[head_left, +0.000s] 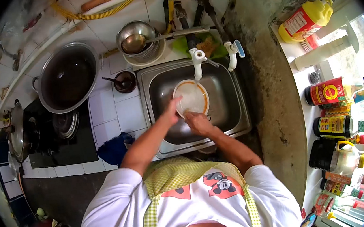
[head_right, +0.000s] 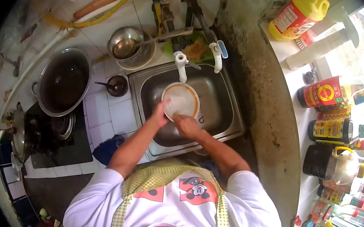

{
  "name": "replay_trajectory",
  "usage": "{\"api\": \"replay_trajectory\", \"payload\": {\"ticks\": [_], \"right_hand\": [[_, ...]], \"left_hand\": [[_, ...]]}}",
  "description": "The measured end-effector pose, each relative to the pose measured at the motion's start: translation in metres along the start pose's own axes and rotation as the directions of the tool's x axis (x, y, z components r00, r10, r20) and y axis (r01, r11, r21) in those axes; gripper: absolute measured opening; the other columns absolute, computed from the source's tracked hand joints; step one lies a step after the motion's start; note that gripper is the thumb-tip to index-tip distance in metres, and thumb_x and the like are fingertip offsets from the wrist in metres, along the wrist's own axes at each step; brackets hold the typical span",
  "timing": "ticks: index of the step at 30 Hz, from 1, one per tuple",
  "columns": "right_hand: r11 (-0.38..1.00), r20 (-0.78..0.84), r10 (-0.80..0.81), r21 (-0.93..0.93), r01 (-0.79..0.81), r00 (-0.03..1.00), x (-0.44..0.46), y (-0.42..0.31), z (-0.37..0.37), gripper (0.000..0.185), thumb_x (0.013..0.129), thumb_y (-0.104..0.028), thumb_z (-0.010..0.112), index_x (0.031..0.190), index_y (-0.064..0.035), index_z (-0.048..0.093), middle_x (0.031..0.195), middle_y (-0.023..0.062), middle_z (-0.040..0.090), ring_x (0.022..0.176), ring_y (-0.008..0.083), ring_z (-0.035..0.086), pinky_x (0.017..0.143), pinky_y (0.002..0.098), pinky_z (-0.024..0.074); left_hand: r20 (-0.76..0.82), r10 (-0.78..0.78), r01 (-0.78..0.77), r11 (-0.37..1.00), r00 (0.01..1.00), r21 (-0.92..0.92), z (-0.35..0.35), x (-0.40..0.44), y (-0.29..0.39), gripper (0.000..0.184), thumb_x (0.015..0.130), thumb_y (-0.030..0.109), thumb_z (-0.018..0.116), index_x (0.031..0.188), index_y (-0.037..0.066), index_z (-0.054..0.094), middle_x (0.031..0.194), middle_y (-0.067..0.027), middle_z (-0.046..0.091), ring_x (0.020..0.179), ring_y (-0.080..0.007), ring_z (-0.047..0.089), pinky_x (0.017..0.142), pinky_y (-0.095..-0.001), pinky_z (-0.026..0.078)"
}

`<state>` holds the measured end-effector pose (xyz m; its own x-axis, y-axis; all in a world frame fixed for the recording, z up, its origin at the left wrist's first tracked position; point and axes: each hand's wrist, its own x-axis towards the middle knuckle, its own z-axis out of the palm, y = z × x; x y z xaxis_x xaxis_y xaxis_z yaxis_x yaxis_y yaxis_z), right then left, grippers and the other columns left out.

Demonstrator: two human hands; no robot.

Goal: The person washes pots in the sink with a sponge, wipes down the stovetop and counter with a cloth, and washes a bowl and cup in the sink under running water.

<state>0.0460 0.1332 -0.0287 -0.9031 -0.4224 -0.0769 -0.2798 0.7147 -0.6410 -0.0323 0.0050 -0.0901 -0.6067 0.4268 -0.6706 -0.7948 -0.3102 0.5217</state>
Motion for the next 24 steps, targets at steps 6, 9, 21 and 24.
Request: {"api": "replay_trajectory", "payload": {"ticks": [6,9,21,24], "right_hand": [[0.989,-0.132,-0.084,0.113,0.099,0.988,-0.001,0.011,0.009,0.009,0.074,-0.006,0.047,0.08,-0.0035,0.052,0.08,0.0203,0.057,0.074,0.0387,0.055,0.064,0.0463,0.0432],[0.983,-0.038,-0.183,0.002,0.183,0.982,-0.017,0.02,-0.01,0.011,0.072,-0.007,0.048,0.079,-0.0036,0.056,0.083,0.0211,0.057,0.076,0.0392,0.054,0.064,0.0455,0.043],[0.982,-0.225,-0.185,-0.084,0.17,0.956,-0.005,0.025,0.008,0.017,0.07,-0.004,0.048,0.084,-0.0035,0.057,0.088,0.0154,0.061,0.079,0.0351,0.058,0.067,0.0422,0.0467],[0.985,-0.274,0.118,0.154,-0.078,0.955,0.019,-0.023,0.007,0.019,0.07,-0.007,0.053,0.089,-0.0055,0.058,0.082,0.0178,0.06,0.073,0.0363,0.057,0.065,0.0448,0.0457]], "left_hand": [[-0.001,-0.217,0.21,0.949,0.976,-0.234,0.006,-0.039,0.012,0.051,0.081,0.033,0.044,0.12,0.001,0.039,0.117,-0.0162,0.048,0.108,-0.0337,0.047,0.094,-0.0508,0.034],[-0.083,-0.197,0.188,0.976,0.977,-0.106,0.018,-0.054,0.032,0.051,0.079,0.03,0.046,0.12,0.001,0.037,0.118,-0.0169,0.046,0.108,-0.0342,0.046,0.092,-0.0524,0.036],[-0.12,-0.044,0.009,0.959,0.992,-0.283,0.022,-0.059,0.015,0.049,0.075,0.022,0.047,0.119,0.002,0.039,0.119,-0.0166,0.046,0.108,-0.0338,0.046,0.09,-0.05,0.039],[-0.224,0.234,-0.281,0.936,0.946,-0.21,0.017,-0.02,-0.031,0.05,0.075,0.023,0.047,0.12,0.003,0.039,0.119,-0.0163,0.046,0.108,-0.0339,0.047,0.088,-0.0506,0.04]]}}
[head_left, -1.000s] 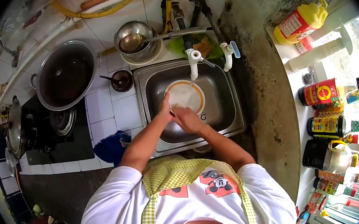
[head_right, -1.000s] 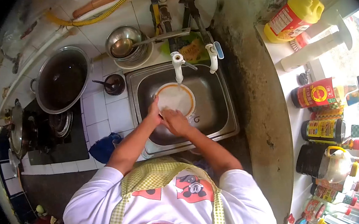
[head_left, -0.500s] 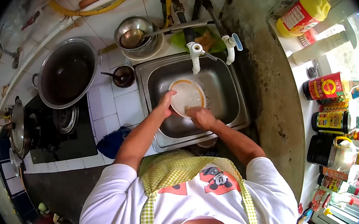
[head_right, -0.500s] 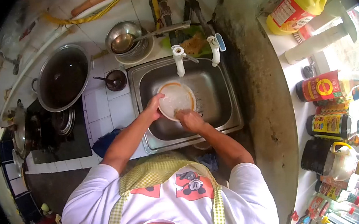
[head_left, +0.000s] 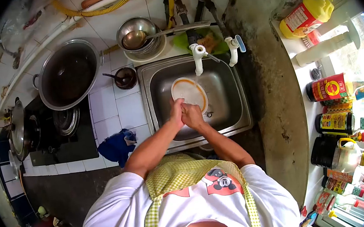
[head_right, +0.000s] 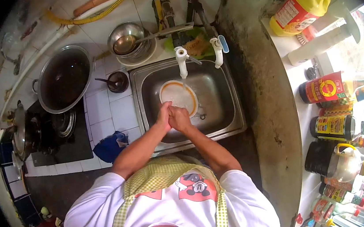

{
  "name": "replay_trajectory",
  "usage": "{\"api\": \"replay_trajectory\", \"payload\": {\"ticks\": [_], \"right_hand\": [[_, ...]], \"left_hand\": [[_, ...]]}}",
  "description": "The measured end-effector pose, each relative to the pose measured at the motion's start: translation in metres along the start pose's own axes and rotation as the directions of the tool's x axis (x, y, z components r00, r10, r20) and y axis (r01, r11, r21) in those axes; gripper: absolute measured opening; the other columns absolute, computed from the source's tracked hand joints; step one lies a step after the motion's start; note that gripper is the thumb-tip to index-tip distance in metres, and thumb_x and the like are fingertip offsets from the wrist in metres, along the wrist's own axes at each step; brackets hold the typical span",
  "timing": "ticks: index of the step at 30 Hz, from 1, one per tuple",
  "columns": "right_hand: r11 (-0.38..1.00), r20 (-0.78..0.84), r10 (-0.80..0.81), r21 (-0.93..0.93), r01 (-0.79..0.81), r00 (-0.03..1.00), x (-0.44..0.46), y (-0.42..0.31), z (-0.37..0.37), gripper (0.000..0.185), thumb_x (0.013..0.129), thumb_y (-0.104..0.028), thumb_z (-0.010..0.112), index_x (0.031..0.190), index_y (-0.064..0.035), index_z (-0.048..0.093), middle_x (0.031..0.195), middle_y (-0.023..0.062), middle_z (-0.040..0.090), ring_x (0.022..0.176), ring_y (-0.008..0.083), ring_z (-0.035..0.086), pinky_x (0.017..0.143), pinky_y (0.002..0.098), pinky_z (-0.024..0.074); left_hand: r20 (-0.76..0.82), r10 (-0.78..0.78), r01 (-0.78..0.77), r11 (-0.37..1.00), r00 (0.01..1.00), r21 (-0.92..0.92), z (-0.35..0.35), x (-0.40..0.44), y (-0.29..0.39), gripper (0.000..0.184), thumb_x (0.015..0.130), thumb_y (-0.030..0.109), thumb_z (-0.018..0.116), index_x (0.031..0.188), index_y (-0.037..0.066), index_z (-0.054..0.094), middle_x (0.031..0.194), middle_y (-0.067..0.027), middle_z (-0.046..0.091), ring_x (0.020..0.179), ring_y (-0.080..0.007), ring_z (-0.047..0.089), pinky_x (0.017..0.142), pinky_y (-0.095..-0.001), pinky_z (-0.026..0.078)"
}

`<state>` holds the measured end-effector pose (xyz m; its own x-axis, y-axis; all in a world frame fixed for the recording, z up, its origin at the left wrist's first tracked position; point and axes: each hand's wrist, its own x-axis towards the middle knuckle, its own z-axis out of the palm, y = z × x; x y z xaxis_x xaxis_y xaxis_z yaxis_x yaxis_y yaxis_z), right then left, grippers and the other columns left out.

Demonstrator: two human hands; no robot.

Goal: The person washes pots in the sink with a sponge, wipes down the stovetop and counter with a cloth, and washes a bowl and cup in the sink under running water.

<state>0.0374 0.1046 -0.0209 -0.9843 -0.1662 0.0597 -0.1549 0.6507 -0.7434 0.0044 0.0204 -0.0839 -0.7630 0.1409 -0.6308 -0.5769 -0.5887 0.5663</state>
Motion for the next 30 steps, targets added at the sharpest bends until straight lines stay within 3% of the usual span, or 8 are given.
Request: {"api": "replay_trajectory", "payload": {"ticks": [4,10,13,17,20,24,25,30], "right_hand": [[0.949,0.081,-0.308,-0.046,0.312,0.948,-0.025,0.027,-0.015,0.011,0.075,-0.011,0.055,0.085,-0.0061,0.057,0.075,0.0172,0.058,0.071,0.035,0.057,0.061,0.0428,0.0453],[1.0,-0.102,-0.019,-0.026,0.017,0.995,0.001,0.011,0.018,0.009,0.074,-0.007,0.053,0.082,-0.006,0.057,0.076,0.0167,0.059,0.068,0.0343,0.058,0.059,0.0421,0.0452],[0.896,-0.095,-0.445,-0.044,0.442,0.891,-0.014,0.03,0.002,0.009,0.072,-0.004,0.051,0.079,-0.0053,0.056,0.08,0.0161,0.059,0.071,0.0342,0.057,0.061,0.0408,0.0452],[0.928,0.17,-0.341,-0.097,0.36,0.925,-0.015,0.048,-0.028,0.01,0.07,-0.002,0.051,0.079,-0.0043,0.056,0.079,0.0169,0.058,0.071,0.0358,0.056,0.062,0.0408,0.0449],[0.988,0.034,-0.148,0.045,0.146,0.988,-0.009,0.015,-0.007,0.01,0.073,-0.01,0.054,0.081,-0.0031,0.054,0.075,0.0183,0.058,0.07,0.0369,0.056,0.063,0.0402,0.0444],[0.924,0.26,-0.258,-0.216,0.317,0.93,-0.014,0.045,-0.03,0.031,0.083,-0.036,0.044,0.097,-0.0124,0.059,0.104,0.0132,0.055,0.104,0.0268,0.048,0.084,0.0493,0.0349],[0.925,0.295,-0.059,-0.344,0.164,0.954,-0.006,0.057,-0.038,0.036,0.083,-0.042,0.039,0.1,-0.0188,0.061,0.12,0.0092,0.047,0.119,0.0223,0.036,0.092,0.0537,0.0247],[0.861,0.413,0.156,-0.502,0.082,0.897,0.025,0.057,-0.048,0.033,0.083,-0.038,0.041,0.095,-0.0145,0.062,0.107,0.0085,0.054,0.095,0.0264,0.052,0.079,0.0404,0.0411]], "left_hand": [[0.136,-0.502,0.461,0.851,0.854,0.251,-0.005,-0.018,0.075,0.056,0.075,0.033,0.043,0.123,0.005,0.037,0.121,-0.0167,0.044,0.11,-0.036,0.045,0.088,-0.0563,0.037],[-0.071,0.187,-0.181,0.98,0.98,0.083,0.023,-0.036,0.023,0.059,0.073,0.032,0.049,0.122,0.004,0.036,0.115,-0.0167,0.047,0.1,-0.033,0.049,0.086,-0.0449,0.041],[0.125,-0.396,0.397,0.918,0.91,0.017,0.002,-0.026,0.067,0.053,0.073,0.028,0.049,0.119,0.004,0.04,0.114,-0.0163,0.048,0.106,-0.0326,0.047,0.092,-0.048,0.037],[0.101,-0.421,0.404,0.902,0.901,0.15,-0.001,-0.027,0.059,0.048,0.072,0.022,0.049,0.116,0.004,0.041,0.111,-0.0156,0.049,0.102,-0.0323,0.049,0.086,-0.0476,0.041],[-0.07,0.091,-0.086,0.994,0.993,0.072,0.022,-0.038,0.031,0.041,0.07,0.004,0.048,0.11,0.007,0.041,0.095,-0.0115,0.048,0.079,-0.0252,0.052,0.07,-0.0408,0.047],[-0.048,-0.185,0.19,0.969,0.982,0.156,0.01,-0.034,0.053,0.046,0.073,0.011,0.048,0.117,0.009,0.037,0.106,-0.0137,0.048,0.092,-0.0312,0.053,0.071,-0.0481,0.049],[-0.046,-0.22,0.224,0.954,0.974,0.197,0.009,-0.038,0.056,0.046,0.074,0.014,0.048,0.119,0.01,0.036,0.11,-0.0146,0.048,0.096,-0.0337,0.052,0.072,-0.0514,0.049],[-0.016,-0.189,0.188,0.957,0.982,0.22,0.008,-0.012,0.045,0.05,0.079,0.034,0.052,0.121,0.013,0.034,0.116,-0.0169,0.044,0.096,-0.0386,0.051,0.061,-0.0605,0.047]]}}
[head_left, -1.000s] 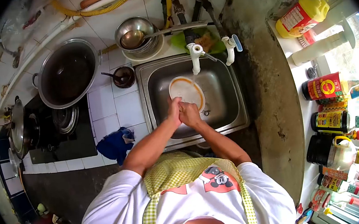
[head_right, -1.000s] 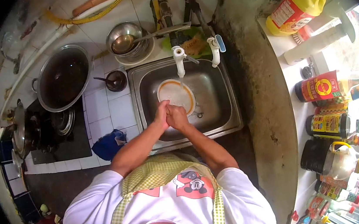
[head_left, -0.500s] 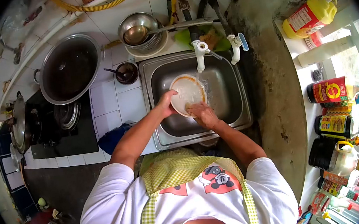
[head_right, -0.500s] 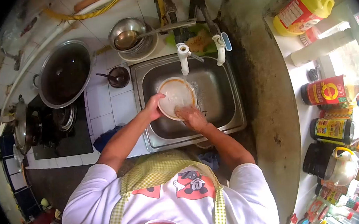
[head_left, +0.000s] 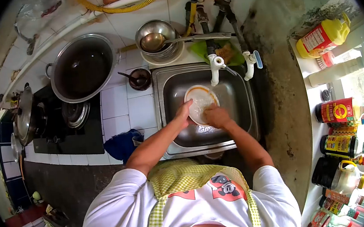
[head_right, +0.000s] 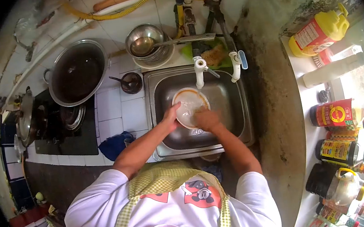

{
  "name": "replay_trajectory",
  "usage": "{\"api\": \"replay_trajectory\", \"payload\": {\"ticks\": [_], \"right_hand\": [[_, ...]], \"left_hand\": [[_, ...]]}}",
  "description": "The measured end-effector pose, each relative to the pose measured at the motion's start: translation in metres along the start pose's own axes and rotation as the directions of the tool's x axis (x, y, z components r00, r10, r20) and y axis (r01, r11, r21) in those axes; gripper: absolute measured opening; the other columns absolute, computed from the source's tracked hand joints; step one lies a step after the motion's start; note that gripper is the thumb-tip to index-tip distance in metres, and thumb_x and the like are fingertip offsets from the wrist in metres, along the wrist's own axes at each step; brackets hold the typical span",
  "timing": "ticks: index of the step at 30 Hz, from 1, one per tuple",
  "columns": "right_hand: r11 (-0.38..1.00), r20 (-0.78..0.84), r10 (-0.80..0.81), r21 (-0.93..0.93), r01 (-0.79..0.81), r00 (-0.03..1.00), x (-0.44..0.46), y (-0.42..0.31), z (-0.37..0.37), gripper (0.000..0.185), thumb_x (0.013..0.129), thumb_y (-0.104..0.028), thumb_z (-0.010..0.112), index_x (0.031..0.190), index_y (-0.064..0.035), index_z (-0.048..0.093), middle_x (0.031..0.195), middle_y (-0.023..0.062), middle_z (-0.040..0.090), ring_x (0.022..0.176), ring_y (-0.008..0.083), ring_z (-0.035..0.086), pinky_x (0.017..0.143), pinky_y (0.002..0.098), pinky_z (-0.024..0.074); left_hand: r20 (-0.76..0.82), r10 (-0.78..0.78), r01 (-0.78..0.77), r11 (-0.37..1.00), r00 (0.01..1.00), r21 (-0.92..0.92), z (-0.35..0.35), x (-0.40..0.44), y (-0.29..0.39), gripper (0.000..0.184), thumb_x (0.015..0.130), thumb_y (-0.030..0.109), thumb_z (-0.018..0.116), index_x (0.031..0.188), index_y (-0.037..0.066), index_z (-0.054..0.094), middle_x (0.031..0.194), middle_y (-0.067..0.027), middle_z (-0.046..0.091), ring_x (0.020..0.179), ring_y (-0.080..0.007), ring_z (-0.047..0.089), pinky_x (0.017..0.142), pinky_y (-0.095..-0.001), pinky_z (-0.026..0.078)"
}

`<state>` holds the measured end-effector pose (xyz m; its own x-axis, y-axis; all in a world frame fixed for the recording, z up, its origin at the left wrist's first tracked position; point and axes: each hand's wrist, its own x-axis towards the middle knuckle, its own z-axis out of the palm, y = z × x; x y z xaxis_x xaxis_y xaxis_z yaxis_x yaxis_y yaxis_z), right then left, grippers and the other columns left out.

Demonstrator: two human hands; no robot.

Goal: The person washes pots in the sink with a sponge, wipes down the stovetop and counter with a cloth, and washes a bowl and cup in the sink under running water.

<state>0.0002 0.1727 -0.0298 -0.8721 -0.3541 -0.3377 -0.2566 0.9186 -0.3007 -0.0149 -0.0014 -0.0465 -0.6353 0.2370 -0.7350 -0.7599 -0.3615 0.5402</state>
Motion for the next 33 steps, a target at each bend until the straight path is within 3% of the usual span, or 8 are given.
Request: {"api": "replay_trajectory", "payload": {"ticks": [4,8,10,17,22,24,26,33], "right_hand": [[0.698,0.067,-0.163,0.713,0.067,0.984,0.016,-0.032,0.028,0.013,0.076,-0.012,0.05,0.086,-0.0053,0.055,0.088,0.0141,0.053,0.081,0.0329,0.053,0.07,0.0395,0.0424],[0.501,-0.358,0.072,0.82,0.276,0.931,0.038,-0.054,0.037,0.016,0.068,-0.006,0.055,0.083,-0.0031,0.05,0.086,0.0174,0.053,0.078,0.0369,0.051,0.067,0.0417,0.0417],[0.794,-0.657,0.091,0.501,0.343,0.749,0.044,-0.058,0.007,0.022,0.068,-0.003,0.055,0.089,-0.0045,0.048,0.086,0.0176,0.052,0.078,0.037,0.05,0.065,0.0425,0.0416],[0.969,-0.323,0.245,0.039,-0.246,0.914,0.035,0.013,0.034,0.026,0.074,-0.022,0.053,0.095,-0.006,0.053,0.092,0.0173,0.054,0.081,0.0353,0.056,0.074,0.0411,0.0465],[0.965,0.137,0.103,0.225,-0.132,0.985,-0.001,-0.036,0.005,0.021,0.076,-0.018,0.049,0.091,-0.0038,0.056,0.081,0.0188,0.058,0.078,0.0318,0.059,0.069,0.0384,0.0475],[0.872,0.059,0.072,0.481,-0.092,0.996,0.011,-0.05,0.013,0.019,0.076,-0.013,0.047,0.087,-0.0025,0.058,0.077,0.019,0.06,0.077,0.0306,0.06,0.066,0.037,0.0479],[0.034,0.041,0.209,0.998,-0.05,0.977,0.044,-0.052,0.034,0.012,0.075,-0.008,0.053,0.084,-0.0004,0.056,0.078,0.016,0.059,0.076,0.0237,0.059,0.066,0.0335,0.0465],[0.84,-0.589,0.424,0.54,-0.056,0.688,0.066,0.011,0.049,0.015,0.069,-0.006,0.055,0.083,-0.0039,0.058,0.079,0.0168,0.059,0.074,0.0305,0.058,0.069,0.0368,0.0462]], "left_hand": [[0.016,-0.027,0.027,0.999,1.0,-0.02,0.001,0.002,-0.003,0.055,0.083,0.052,0.042,0.115,0.008,0.046,0.111,-0.0141,0.052,0.1,-0.0311,0.052,0.079,-0.0535,0.044],[0.136,-0.063,0.059,0.998,0.989,0.033,0.008,-0.024,0.006,0.066,0.083,0.062,0.028,0.121,0.01,0.041,0.114,-0.0133,0.05,0.1,-0.0317,0.052,0.074,-0.0538,0.045],[0.177,-0.171,0.167,0.985,0.969,0.036,0.008,-0.028,0.005,0.059,0.087,0.053,0.029,0.127,0.01,0.034,0.126,-0.0141,0.041,0.113,-0.0341,0.042,0.084,-0.0577,0.037],[-0.015,-0.106,0.106,0.994,0.994,-0.005,0.012,-0.029,0.007,0.05,0.085,0.039,0.043,0.126,0.012,0.034,0.122,-0.0157,0.043,0.107,-0.0372,0.045,0.077,-0.06,0.041],[-0.102,0.15,-0.139,0.985,0.983,0.106,0.004,-0.002,0.001,0.05,0.083,0.046,0.046,0.123,0.016,0.04,0.117,-0.0143,0.047,0.098,-0.0345,0.053,0.066,-0.0548,0.047],[-0.011,0.015,-0.015,0.999,1.0,0.035,-0.002,0.011,-0.003,0.054,0.082,0.05,0.045,0.124,0.017,0.039,0.117,-0.014,0.047,0.101,-0.0344,0.051,0.069,-0.0544,0.047],[0.074,-0.1,0.103,0.994,0.992,-0.025,-0.003,0.007,0.0,0.058,0.081,0.054,0.044,0.125,0.017,0.038,0.118,-0.0137,0.047,0.103,-0.0344,0.05,0.071,-0.054,0.046],[0.018,-0.139,0.137,0.988,0.99,0.07,0.006,-0.015,-0.001,0.061,0.08,0.05,0.048,0.128,0.016,0.032,0.126,-0.0164,0.039,0.111,-0.0386,0.042,0.082,-0.061,0.037]]}}
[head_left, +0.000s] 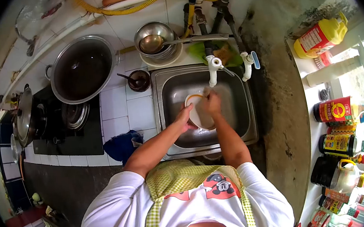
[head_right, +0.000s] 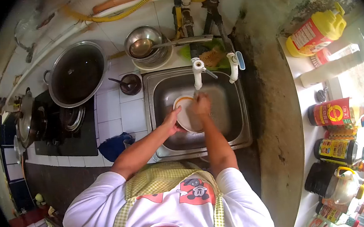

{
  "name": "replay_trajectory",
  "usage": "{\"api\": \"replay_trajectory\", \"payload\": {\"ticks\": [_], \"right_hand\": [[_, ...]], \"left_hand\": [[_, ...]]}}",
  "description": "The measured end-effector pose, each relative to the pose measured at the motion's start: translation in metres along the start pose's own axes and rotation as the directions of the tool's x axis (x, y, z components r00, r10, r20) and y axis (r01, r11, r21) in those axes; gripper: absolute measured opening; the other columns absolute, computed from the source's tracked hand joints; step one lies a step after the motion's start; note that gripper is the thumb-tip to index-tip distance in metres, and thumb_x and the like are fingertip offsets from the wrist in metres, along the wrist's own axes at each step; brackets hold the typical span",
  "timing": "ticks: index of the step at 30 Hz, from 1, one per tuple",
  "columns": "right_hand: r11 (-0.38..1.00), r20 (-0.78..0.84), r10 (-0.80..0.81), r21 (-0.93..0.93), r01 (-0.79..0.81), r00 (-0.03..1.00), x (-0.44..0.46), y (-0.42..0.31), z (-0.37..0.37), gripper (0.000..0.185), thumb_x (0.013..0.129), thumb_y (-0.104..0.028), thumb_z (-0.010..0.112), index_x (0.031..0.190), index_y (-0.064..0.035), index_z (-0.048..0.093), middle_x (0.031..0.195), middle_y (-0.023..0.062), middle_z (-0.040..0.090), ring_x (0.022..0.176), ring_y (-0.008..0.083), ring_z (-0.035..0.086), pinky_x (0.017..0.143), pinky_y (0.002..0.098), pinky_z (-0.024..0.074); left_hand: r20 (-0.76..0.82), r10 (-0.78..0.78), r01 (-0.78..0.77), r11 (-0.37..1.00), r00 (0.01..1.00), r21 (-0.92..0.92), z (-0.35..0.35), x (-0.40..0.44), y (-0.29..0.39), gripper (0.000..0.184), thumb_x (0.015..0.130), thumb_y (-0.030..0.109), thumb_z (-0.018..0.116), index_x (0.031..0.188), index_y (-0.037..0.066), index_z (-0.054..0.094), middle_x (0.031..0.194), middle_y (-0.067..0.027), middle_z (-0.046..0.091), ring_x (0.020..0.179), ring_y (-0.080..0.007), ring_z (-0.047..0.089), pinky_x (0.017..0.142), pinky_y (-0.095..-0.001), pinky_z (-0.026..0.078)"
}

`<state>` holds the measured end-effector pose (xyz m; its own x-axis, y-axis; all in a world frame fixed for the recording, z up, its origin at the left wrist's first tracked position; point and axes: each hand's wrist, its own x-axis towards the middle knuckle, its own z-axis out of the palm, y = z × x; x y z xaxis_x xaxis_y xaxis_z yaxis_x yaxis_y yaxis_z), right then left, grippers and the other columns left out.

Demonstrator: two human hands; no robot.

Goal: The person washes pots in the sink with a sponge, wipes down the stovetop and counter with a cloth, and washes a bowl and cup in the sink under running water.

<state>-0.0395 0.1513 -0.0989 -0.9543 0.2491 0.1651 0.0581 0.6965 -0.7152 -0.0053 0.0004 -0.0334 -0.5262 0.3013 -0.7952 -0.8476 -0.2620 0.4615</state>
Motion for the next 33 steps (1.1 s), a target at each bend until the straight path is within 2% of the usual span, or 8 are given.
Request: {"api": "replay_trajectory", "payload": {"ticks": [6,10,13,15,19,24,26,33], "right_hand": [[0.736,0.481,0.578,0.043,-0.676,0.659,-0.021,0.103,-0.021,0.013,0.065,-0.003,0.053,0.076,-0.0043,0.06,0.062,0.0158,0.059,0.05,0.0259,0.057,0.052,0.0353,0.0456],[0.946,0.672,0.316,-0.273,-0.172,0.67,-0.051,0.088,-0.038,0.016,0.067,-0.009,0.055,0.08,-0.0063,0.063,0.059,0.0132,0.059,0.045,0.0225,0.056,0.048,0.0349,0.0447],[0.806,0.665,0.152,-0.511,0.298,0.731,-0.059,0.038,-0.044,0.021,0.073,-0.019,0.055,0.087,-0.0073,0.064,0.074,0.0145,0.063,0.067,0.0277,0.062,0.06,0.036,0.0475],[0.97,0.462,0.19,-0.224,-0.093,0.867,-0.039,0.014,-0.018,0.023,0.077,-0.024,0.053,0.088,-0.0067,0.063,0.083,0.0161,0.062,0.08,0.0309,0.06,0.068,0.0371,0.0474],[0.978,0.35,-0.071,0.206,-0.003,0.934,-0.01,-0.089,0.025,0.027,0.079,-0.027,0.049,0.096,-0.0087,0.059,0.087,0.0176,0.06,0.083,0.0344,0.058,0.072,0.0412,0.0462],[0.985,0.271,0.061,0.137,-0.101,0.96,0.022,-0.191,0.102,0.044,0.08,-0.031,0.051,0.119,-0.0119,0.043,0.093,0.0209,0.059,0.074,0.0325,0.061,0.064,0.0379,0.0495],[0.598,0.674,0.432,0.283,-0.75,0.599,0.035,-0.223,0.098,0.049,0.081,-0.029,0.048,0.125,-0.0137,0.033,0.093,0.0193,0.058,0.067,0.0293,0.062,0.054,0.0375,0.0516],[0.363,0.761,0.265,0.49,-0.793,0.592,0.03,-0.194,0.099,0.041,0.082,-0.015,0.037,0.123,-0.0115,0.032,0.09,0.0157,0.058,0.056,0.0256,0.061,0.048,0.034,0.0523]], "left_hand": [[-0.131,0.004,-0.023,0.989,0.991,-0.143,-0.018,-0.016,0.013,0.06,0.073,0.01,0.045,0.125,0.027,0.021,0.125,-0.0204,0.03,0.104,-0.0526,0.037,0.074,-0.0692,0.036],[-0.164,0.011,-0.018,0.999,0.986,-0.04,-0.026,-0.027,0.016,0.061,0.071,0.006,0.042,0.126,0.025,0.022,0.123,-0.019,0.032,0.101,-0.0472,0.044,0.066,-0.0616,0.045],[-0.119,0.269,-0.234,0.94,0.956,0.248,-0.031,-0.039,0.017,0.064,0.068,0.002,0.04,0.126,0.023,0.022,0.12,-0.0177,0.035,0.097,-0.0398,0.049,0.057,-0.0524,0.051],[-0.187,0.525,-0.472,0.841,0.83,0.264,-0.049,-0.042,0.008,0.066,0.066,0.0,0.038,0.126,0.023,0.022,0.118,-0.0166,0.038,0.097,-0.0343,0.052,0.053,-0.0492,0.052],[-0.288,0.307,-0.381,0.89,0.907,-0.251,-0.083,-0.102,0.02,0.063,0.065,0.001,0.037,0.123,0.02,0.021,0.119,-0.0179,0.033,0.099,-0.0422,0.049,0.063,-0.056,0.051],[-0.323,0.336,-0.433,0.849,0.884,-0.303,-0.133,-0.14,0.012,0.06,0.065,0.004,0.038,0.123,0.012,0.023,0.12,-0.0201,0.035,0.105,-0.0442,0.045,0.072,-0.0583,0.047],[-0.367,0.351,-0.451,0.861,0.862,-0.234,-0.142,-0.153,0.012,0.061,0.066,0.006,0.039,0.125,0.004,0.026,0.12,-0.0215,0.039,0.107,-0.0427,0.044,0.077,-0.0574,0.045],[-0.328,0.345,-0.463,0.781,0.88,-0.42,-0.178,-0.154,0.005,0.065,0.066,0.002,0.038,0.125,0.018,0.017,0.12,-0.0201,0.033,0.102,-0.0433,0.047,0.065,-0.0564,0.051]]}}
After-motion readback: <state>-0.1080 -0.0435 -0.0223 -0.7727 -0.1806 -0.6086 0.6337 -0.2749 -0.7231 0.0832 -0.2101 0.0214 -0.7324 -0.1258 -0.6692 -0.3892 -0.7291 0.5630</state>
